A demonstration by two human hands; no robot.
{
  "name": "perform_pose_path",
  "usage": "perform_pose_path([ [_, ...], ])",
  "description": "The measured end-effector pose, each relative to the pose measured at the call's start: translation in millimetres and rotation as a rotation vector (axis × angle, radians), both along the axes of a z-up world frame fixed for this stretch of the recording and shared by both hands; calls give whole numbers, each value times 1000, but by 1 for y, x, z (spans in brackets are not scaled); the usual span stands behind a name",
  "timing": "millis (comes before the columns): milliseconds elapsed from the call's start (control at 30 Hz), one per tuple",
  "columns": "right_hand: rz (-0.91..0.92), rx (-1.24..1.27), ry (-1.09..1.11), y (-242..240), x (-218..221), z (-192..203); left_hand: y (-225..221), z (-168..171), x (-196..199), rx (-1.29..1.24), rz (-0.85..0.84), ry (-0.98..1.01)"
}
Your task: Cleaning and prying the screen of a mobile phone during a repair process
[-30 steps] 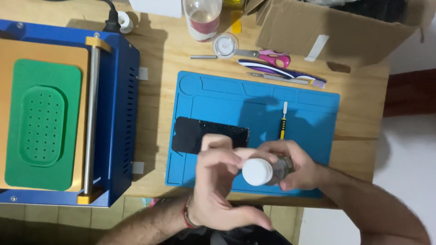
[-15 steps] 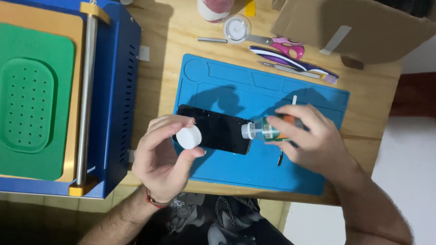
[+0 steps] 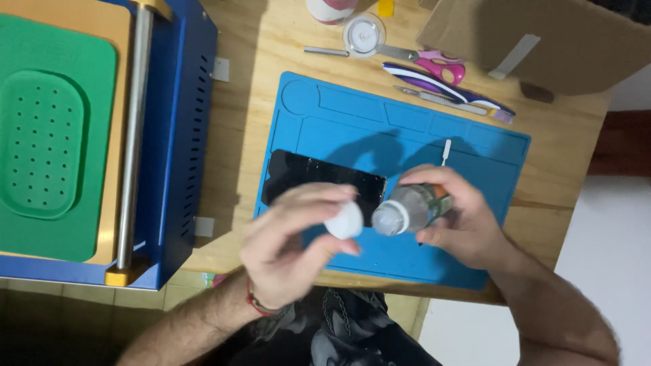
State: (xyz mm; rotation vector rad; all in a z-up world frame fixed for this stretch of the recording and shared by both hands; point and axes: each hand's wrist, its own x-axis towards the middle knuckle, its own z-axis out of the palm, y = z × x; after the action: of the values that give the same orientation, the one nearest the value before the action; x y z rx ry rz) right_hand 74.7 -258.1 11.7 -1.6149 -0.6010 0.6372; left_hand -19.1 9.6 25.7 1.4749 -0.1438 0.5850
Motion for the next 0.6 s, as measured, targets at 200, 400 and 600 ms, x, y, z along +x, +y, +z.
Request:
perform_pose_path([
  [200,108,142,364,7,-13,2,-16,14,4,183,-182,-125],
  [400,129,272,636,10,-18,-4,-20,13,4,160,-163,-82],
  [600,231,502,844,0,-29,-14,-22,-2,1,-206,-461,112],
])
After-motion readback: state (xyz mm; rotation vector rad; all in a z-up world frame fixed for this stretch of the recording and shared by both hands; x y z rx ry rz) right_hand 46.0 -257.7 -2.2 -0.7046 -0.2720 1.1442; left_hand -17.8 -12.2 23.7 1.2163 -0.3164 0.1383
